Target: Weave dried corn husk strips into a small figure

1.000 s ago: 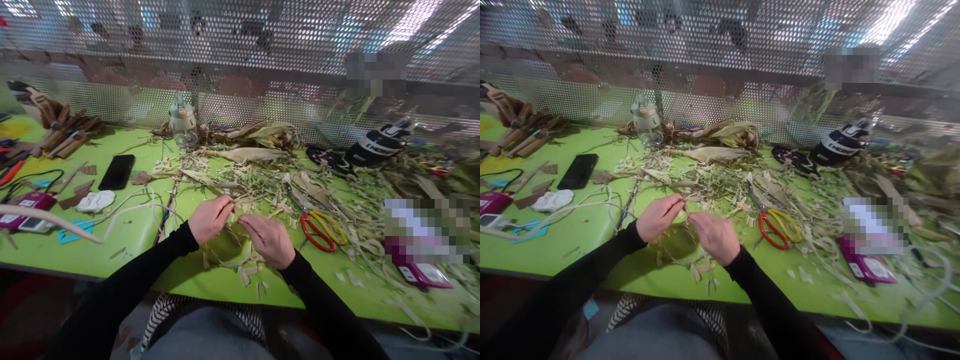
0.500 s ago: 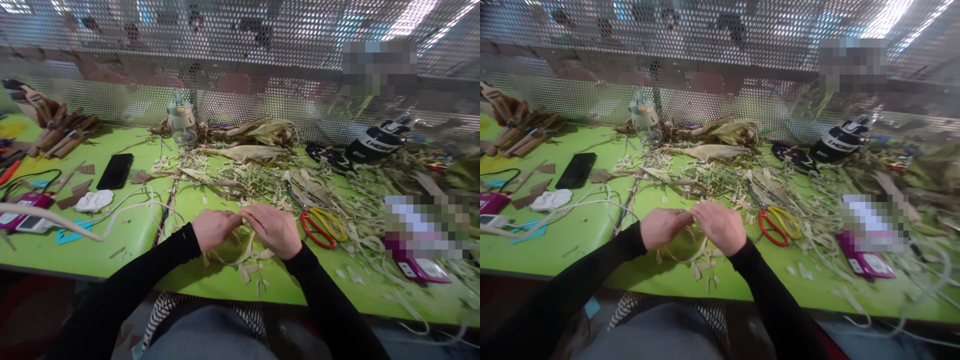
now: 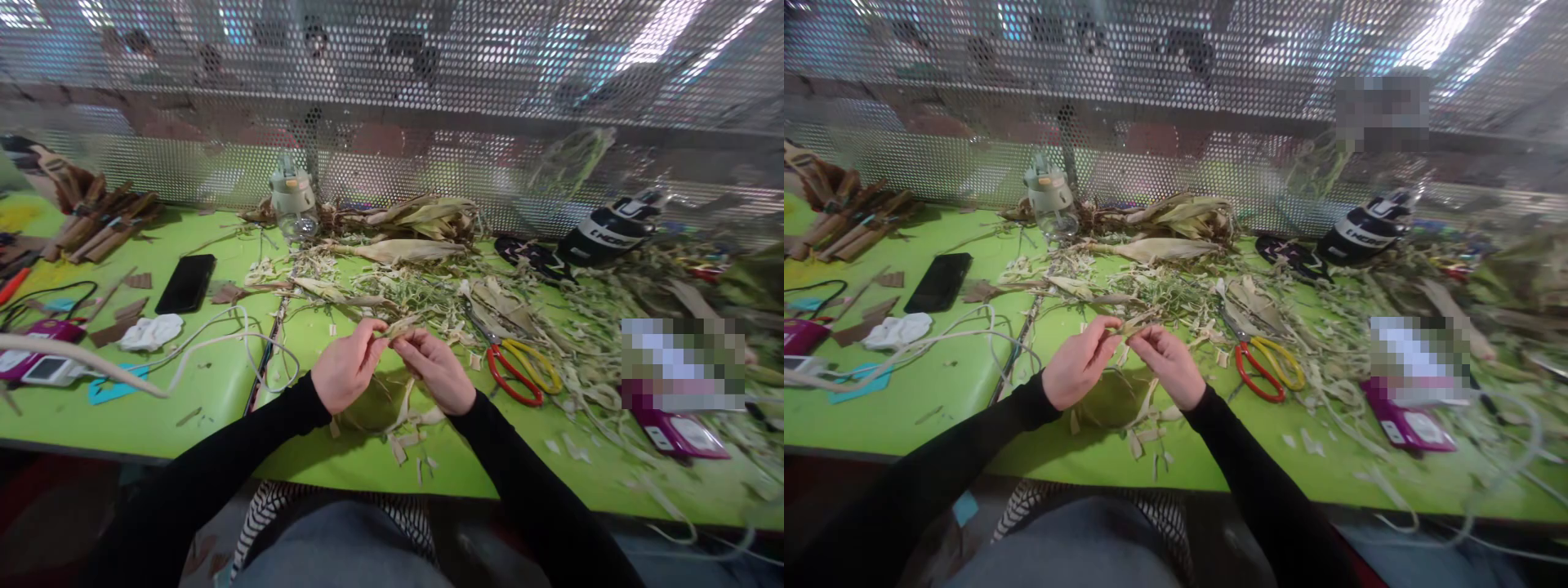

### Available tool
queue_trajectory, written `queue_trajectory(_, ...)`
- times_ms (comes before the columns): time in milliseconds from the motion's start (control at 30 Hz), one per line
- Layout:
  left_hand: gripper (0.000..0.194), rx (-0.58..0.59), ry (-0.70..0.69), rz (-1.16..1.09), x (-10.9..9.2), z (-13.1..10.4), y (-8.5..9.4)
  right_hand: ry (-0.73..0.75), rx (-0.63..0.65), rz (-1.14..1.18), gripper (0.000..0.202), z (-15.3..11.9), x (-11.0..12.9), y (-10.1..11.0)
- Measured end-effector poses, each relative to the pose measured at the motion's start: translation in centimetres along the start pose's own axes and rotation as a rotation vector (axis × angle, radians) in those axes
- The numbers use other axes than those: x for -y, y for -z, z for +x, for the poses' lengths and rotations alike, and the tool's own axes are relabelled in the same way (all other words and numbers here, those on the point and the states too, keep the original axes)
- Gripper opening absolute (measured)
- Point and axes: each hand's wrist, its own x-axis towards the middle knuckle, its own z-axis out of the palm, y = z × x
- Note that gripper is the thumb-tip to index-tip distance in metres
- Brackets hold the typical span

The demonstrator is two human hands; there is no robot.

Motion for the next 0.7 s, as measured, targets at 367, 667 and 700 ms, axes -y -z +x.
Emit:
queue_trajectory(367, 0.028, 0.103, 0.29, -0.859, -0.1, 0.5, 0.2, 0.289, 0.13, -0.603, 0.029, -1.2, 1.1, 0.0)
queue_trajectory(667, 0.023, 0.129, -0.021, 0.277, 1.7, 0.8, 0.4, 0.481, -0.088, -0.922, 0.029, -1.4, 0.6, 0.1)
queue_trajectory(700, 0.024, 0.185, -0.037, 0.359, 1.8, 0.6, 0.2, 0.477, -0.101, -0.942, 0.029, -1.3, 0.9, 0.3)
